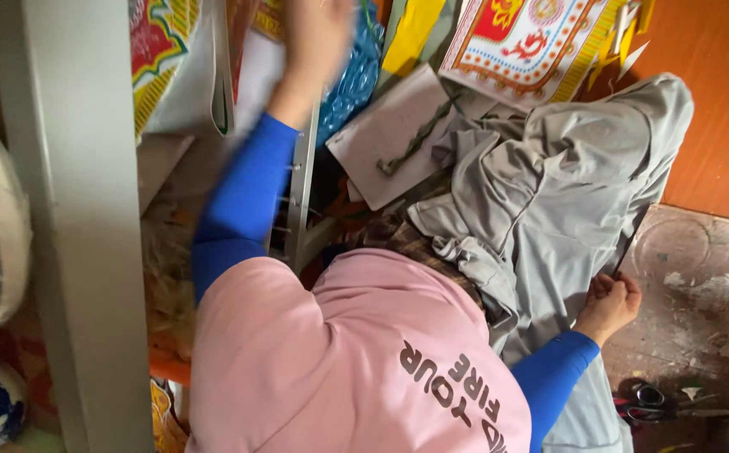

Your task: The person is cutting and folding colorful paper to create decorations.

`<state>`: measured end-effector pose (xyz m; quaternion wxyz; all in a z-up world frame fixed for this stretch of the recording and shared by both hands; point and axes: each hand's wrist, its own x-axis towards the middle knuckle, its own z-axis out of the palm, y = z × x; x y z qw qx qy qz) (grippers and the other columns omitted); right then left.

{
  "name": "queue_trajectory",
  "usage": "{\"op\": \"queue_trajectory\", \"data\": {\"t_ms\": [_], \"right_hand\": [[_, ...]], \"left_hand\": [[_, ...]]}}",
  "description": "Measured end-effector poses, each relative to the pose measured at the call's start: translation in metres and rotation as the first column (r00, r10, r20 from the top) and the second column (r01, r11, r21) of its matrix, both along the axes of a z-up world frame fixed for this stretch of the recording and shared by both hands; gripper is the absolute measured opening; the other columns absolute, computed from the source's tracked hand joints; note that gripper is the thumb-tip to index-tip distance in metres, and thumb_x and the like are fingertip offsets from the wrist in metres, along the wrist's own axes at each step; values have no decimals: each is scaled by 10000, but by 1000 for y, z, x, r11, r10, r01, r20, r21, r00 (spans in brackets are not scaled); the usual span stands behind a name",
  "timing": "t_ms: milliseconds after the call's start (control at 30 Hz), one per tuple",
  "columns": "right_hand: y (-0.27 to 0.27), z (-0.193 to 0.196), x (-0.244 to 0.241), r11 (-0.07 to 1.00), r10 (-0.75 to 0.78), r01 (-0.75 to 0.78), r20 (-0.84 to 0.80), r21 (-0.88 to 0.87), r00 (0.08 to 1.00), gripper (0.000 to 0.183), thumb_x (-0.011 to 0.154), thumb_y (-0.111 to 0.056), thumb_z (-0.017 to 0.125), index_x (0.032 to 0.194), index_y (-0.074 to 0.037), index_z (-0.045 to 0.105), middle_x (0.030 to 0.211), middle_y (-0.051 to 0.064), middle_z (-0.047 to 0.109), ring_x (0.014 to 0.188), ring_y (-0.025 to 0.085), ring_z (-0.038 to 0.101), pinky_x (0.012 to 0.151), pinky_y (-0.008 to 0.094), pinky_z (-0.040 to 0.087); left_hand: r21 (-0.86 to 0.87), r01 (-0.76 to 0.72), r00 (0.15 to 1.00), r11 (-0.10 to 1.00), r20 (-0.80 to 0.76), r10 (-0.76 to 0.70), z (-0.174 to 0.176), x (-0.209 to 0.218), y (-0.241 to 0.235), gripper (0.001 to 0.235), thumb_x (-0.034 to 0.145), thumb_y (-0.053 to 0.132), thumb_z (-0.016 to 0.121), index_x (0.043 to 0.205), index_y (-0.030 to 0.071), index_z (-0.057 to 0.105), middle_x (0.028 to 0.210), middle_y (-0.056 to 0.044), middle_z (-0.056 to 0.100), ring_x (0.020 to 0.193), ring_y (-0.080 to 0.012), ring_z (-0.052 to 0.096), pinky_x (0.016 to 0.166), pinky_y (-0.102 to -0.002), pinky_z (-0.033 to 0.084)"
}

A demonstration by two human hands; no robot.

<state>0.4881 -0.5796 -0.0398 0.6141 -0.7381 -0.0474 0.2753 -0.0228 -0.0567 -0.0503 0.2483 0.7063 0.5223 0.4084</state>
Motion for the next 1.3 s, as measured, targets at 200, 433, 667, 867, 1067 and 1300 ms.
{"op": "queue_trajectory", "data": {"t_ms": [200,433,667,867,1067,1300], "right_hand": [[-7,-10,9,998,19,-17,-41,56,999,180,1091,-72,510,1265,-55,551,952,128,700,823,226,691,798,347,615],[7,10,-5,1000,-24,23,-60,-15,998,139,1107,-97,520,1227,-56,576,933,101,696,824,199,696,778,327,612],[16,18,-11,999,-39,38,-27,-39,999,131,1111,-116,515,1210,-59,579,926,98,701,809,190,697,764,322,621],[14,18,-11,998,-38,37,-17,-49,999,136,1112,-119,512,1218,-62,575,937,106,710,805,190,700,765,322,621],[11,13,-5,998,-47,46,-24,-49,999,132,1113,-130,513,1216,-68,568,921,100,706,781,192,698,731,321,612],[11,10,-4,997,-58,56,-36,-44,998,126,1111,-125,520,1215,-66,561,913,106,705,779,199,702,725,325,615]], "left_hand": [[-172,76,978,982,-177,-107,-45,108,-166,575,830,135,729,1349,-24,537,1344,-269,533,1244,-454,499,1026,-521,417],[-386,-42,863,922,-478,-161,-96,79,-200,566,899,73,624,1445,44,478,1502,-243,441,1394,-443,424,1154,-549,361],[-57,-150,776,987,-626,81,-125,76,-181,553,862,73,524,1414,46,501,1396,-273,474,1275,-427,467,1062,-598,335],[-315,-98,807,944,-580,-110,-103,82,-179,246,974,74,517,1214,101,565,1128,-147,588,1093,-346,573,942,-494,480],[-338,96,819,936,-509,-267,-62,86,-189,99,974,62,517,1059,97,554,1042,-111,592,1014,-331,595,854,-467,522],[-172,214,787,961,-553,-274,-94,107,-223,165,928,98,560,1088,63,581,1033,-125,555,940,-304,581,680,-432,505]]}}
